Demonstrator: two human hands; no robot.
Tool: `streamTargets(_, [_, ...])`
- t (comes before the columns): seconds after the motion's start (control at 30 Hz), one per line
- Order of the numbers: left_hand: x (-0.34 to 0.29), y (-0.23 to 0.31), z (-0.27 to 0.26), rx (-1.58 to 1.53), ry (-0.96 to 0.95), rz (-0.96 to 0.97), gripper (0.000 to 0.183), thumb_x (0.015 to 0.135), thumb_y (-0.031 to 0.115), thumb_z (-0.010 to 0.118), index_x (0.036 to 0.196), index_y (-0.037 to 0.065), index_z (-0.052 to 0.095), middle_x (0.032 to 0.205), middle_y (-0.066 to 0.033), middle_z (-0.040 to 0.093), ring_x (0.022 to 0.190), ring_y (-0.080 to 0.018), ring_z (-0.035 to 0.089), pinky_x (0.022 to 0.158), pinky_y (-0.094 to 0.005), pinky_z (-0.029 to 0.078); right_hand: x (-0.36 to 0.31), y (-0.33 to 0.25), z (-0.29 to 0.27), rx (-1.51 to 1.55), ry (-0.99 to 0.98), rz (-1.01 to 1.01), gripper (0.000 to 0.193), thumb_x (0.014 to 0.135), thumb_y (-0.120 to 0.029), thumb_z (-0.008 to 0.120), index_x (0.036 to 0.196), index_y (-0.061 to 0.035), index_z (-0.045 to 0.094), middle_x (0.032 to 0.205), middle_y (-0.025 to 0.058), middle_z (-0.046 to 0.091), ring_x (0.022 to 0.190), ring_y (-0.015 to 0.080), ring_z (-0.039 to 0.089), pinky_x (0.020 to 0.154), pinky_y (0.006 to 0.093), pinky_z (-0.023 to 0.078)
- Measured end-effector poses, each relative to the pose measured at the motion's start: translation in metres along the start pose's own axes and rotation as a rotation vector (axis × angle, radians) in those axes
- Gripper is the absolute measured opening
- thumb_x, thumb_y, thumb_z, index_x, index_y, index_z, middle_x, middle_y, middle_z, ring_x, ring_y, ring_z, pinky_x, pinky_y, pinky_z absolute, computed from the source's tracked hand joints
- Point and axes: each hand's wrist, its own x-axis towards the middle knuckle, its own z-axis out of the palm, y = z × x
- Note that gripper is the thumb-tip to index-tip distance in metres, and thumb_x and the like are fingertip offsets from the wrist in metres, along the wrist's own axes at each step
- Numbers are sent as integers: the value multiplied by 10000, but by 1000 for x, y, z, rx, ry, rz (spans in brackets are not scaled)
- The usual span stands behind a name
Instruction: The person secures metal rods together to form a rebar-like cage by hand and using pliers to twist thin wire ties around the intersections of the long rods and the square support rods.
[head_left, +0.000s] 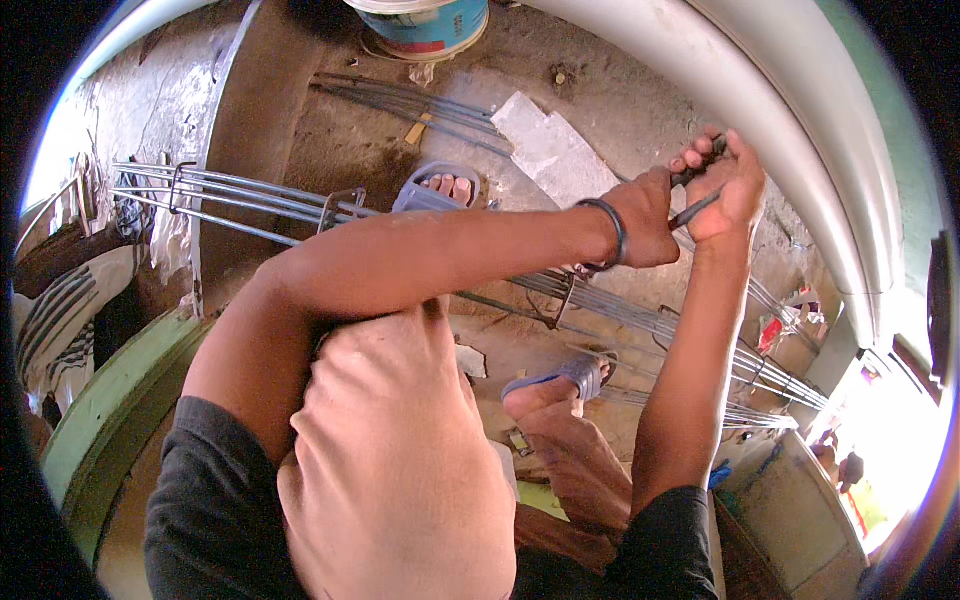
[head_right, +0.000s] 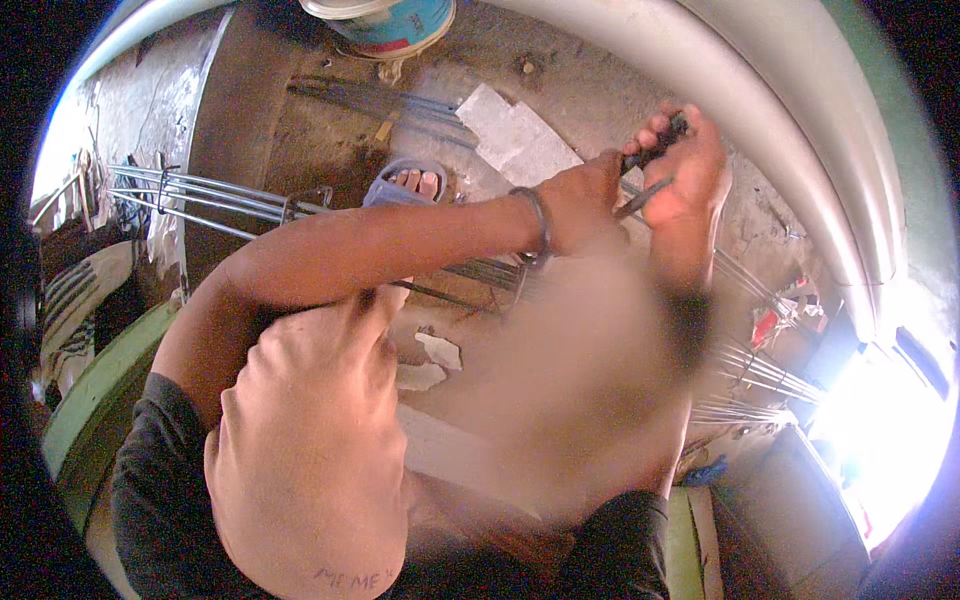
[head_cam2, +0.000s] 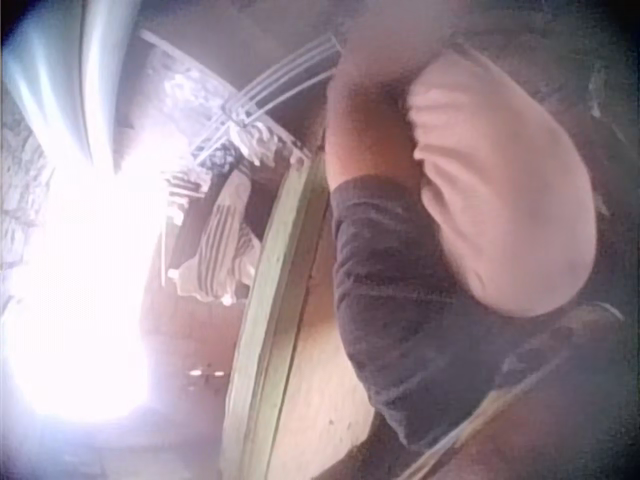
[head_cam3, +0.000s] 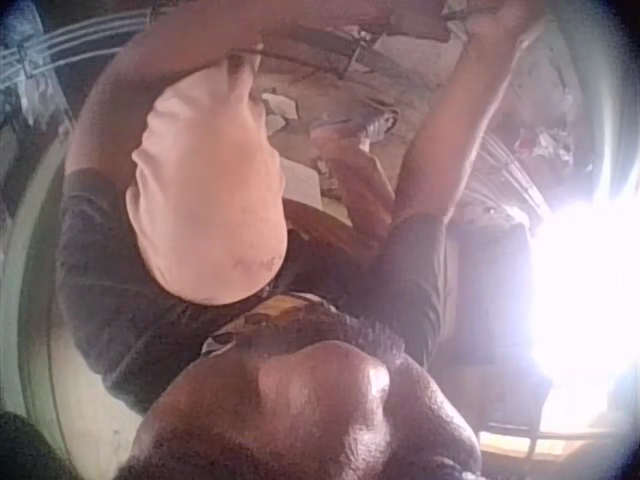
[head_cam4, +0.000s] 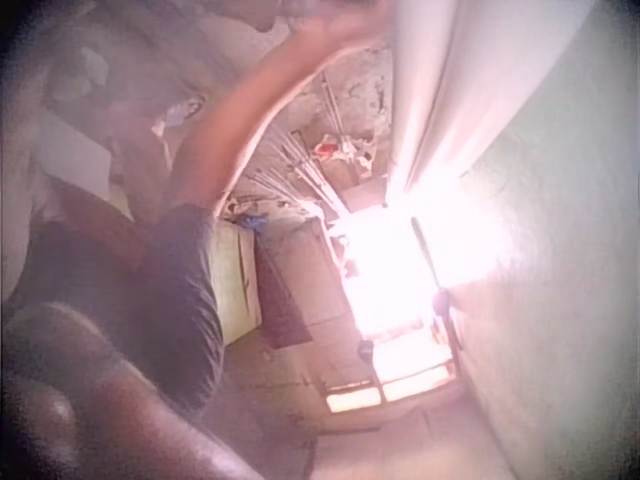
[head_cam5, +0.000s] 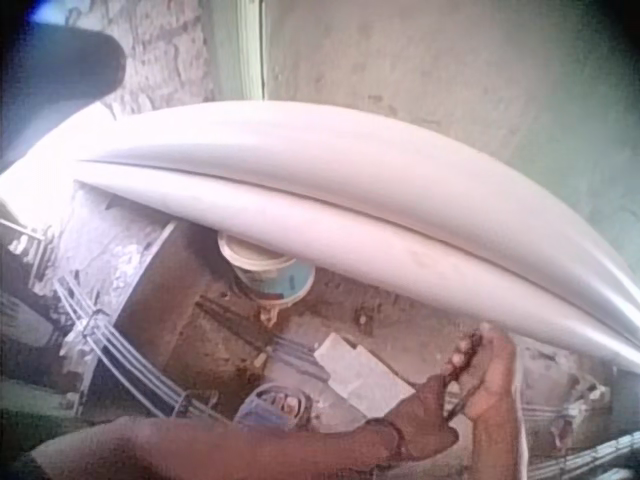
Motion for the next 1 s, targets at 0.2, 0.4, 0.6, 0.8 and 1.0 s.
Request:
streamTargets(0.2, [11, -12, 4, -228, 36, 199, 338, 697, 182, 658, 888, -81, 567, 835, -302, 621, 881, -382, 642, 799, -402, 505, -20, -6, 10, -83, -177, -148, 409, 823, -336, 676, 1039, -25, 523, 821, 53, 499, 723, 186, 467, 700, 353, 399])
streamTargets(0.4, [21, -34, 2, -998, -590, 116, 128, 708, 73, 677, 805, -4, 642, 593, -64, 584, 486, -136, 553, 455, -232, 430, -6, -4, 2, 417, -798, -60, 640, 767, -409, 748, 1205, -23, 484, 855, 24, 477, 755, 159, 458, 730, 334, 411])
streamTargets(0.6, [7, -11, -27, -505, -459, -49, 316, 673, 201, 785, 865, -21, 670, 699, -117, 654, 639, -190, 641, 593, -310, 494, -24, -23, 28, 189, -557, 38, 316, 881, -388, 614, 815, -88, 541, 617, 4, 470, 539, 164, 479, 596, 352, 452])
streamTargets(0.8, [-10, 6, 1, -125, 161, 84, 511, 602, 166, 778, 946, -84, 494, 834, -253, 642, 784, -366, 655, 723, -391, 524, -42, -19, 26, -51, -91, -175, 282, 884, -304, 595, 941, -30, 561, 781, 59, 539, 718, 183, 518, 720, 374, 451])
streamTargets(1.0, [3, -2, 6, -106, -34, 97, 515, 635, 258, 719, 990, -37, 488, 891, -258, 629, 869, -383, 642, 722, -429, 507, -34, -13, 26, 362, -490, -17, 307, 870, -356, 589, 871, -51, 556, 672, 13, 418, 590, 134, 402, 578, 307, 356])
